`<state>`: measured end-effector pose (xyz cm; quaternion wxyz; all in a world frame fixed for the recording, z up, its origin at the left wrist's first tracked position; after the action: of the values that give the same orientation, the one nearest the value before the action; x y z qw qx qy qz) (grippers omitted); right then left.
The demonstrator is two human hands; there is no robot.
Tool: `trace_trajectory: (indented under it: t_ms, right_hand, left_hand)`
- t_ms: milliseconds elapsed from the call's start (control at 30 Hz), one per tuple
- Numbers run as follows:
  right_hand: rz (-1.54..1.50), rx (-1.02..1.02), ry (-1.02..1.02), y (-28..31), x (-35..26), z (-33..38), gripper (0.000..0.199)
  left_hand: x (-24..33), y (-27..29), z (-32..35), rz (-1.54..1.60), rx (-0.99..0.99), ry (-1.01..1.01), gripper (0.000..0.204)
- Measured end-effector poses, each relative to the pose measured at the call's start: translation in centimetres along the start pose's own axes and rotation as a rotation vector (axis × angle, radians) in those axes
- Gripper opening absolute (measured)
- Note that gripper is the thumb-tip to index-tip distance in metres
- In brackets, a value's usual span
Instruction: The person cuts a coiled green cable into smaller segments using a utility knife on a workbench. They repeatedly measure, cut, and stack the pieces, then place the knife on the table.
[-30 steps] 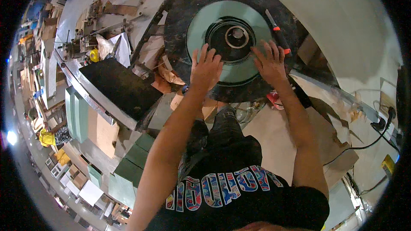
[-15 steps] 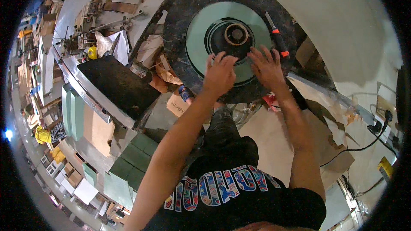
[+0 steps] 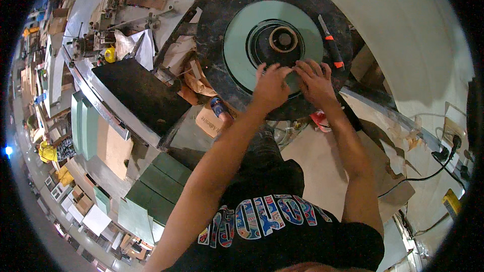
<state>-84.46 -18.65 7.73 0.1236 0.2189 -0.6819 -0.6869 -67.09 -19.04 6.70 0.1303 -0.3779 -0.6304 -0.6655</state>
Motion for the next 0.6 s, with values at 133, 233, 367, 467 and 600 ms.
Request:
trace_trajectory:
  t_ms: [133, 233, 367, 467, 600]
  right_hand:
    - [0.173, 0.134, -0.006, 0.5, 3.2, -1.5, 0.048]
    - [0.235, 0.221, -0.01, 0.9, 5.6, -4.8, 0.047]
    - [0.114, 0.159, 0.026, -0.4, 9.0, -8.9, 0.041]
    - [-0.03, 0.065, -0.117, 0.3, 8.3, -13.8, 0.033]
    - [-0.002, -0.067, -0.179, -0.3, 6.5, -18.3, 0.046]
  left_hand:
    - [-1.6, 5.0, -1.4, -0.365, 0.142, -0.089, 0.032]
    - [-2.8, 6.3, -0.7, -0.5, 0.101, -0.181, 0.025]
    - [-0.3, 2.1, 0.2, -0.313, -0.102, -0.118, 0.04]
    - [1.9, -0.9, 0.6, -0.015, -0.009, 0.011, 0.06]
    - [2.8, -2.9, 0.8, 0.111, 0.044, 0.041, 0.068]
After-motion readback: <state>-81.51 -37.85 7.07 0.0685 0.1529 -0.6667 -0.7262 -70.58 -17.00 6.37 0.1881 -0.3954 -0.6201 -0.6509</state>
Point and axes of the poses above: each hand's wrist, its own z-axis away from the middle knuckle, its own y-axis out of the back of the hand, x = y × z, the point moved 6 cm from there along -z, towards the middle knuckle, and after that the axes turned 6 degrees about x, right-handed, at the moved point
